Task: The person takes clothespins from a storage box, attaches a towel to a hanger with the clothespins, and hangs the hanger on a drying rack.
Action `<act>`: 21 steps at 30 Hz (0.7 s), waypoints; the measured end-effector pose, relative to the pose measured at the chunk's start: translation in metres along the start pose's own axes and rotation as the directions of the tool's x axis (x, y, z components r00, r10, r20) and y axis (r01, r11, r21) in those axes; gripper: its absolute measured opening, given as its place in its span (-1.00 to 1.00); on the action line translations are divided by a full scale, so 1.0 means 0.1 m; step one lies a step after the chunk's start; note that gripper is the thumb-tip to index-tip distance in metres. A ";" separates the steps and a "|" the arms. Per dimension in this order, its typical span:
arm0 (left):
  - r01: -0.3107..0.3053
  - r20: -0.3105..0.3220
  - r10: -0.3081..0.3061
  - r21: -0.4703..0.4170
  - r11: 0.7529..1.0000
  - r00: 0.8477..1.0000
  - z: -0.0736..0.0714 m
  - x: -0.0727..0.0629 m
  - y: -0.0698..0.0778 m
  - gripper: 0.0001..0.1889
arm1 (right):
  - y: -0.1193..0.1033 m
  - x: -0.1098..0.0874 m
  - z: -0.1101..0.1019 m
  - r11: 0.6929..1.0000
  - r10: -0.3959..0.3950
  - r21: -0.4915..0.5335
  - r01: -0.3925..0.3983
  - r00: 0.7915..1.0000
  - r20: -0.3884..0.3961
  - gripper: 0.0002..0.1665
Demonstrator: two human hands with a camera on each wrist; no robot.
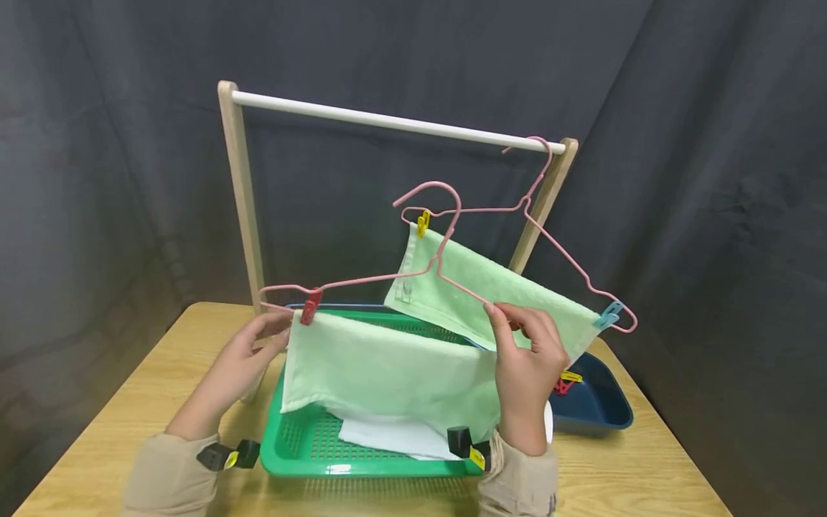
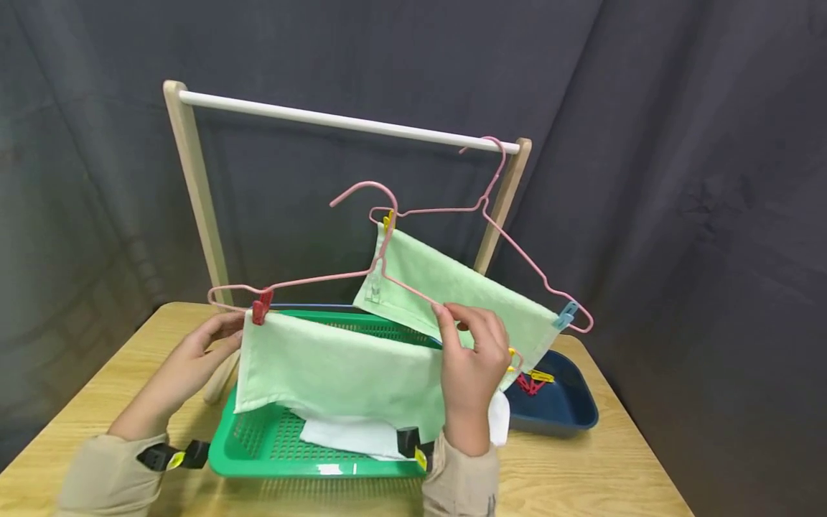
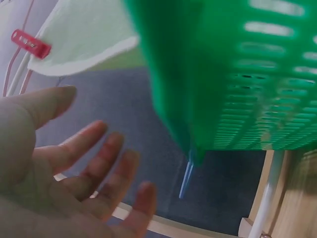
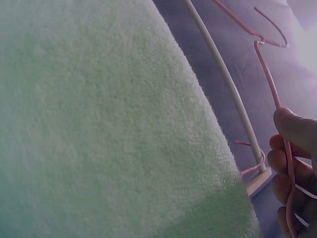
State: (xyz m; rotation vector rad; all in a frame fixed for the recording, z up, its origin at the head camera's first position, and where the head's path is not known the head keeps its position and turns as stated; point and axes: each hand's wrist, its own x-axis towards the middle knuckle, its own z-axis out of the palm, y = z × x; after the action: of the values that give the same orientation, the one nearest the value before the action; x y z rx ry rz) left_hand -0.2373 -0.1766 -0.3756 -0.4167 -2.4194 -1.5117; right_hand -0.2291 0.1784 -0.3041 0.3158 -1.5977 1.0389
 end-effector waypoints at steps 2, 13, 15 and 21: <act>0.009 0.032 -0.010 0.027 1.000 0.999 0.02 -0.01 -0.02 -0.48 | -0.01 0.04 0.02 1.000 0.005 -0.010 -0.005 1.000 0.000 -0.88; -0.022 0.180 -0.001 0.124 0.992 0.984 0.19 -0.05 -0.04 -0.42 | -0.08 0.30 0.11 0.998 -0.031 -0.046 0.030 0.999 -0.010 -0.87; -0.044 0.189 0.017 0.140 0.989 0.982 0.20 -0.06 -0.05 -0.39 | -0.09 0.36 0.12 0.997 -0.046 -0.061 0.045 0.999 -0.015 -0.85; -0.053 0.217 0.016 0.166 0.985 0.976 0.23 -0.07 -0.09 -0.36 | -0.10 0.51 0.18 0.991 -0.073 -0.116 0.069 0.997 -0.024 -0.79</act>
State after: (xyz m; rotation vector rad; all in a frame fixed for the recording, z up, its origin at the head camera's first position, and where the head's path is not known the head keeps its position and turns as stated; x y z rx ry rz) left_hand -0.2355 -0.1602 -0.3954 -0.6103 -2.6658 -1.2905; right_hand -0.2503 0.1761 -0.2534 0.2766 -1.6027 0.8894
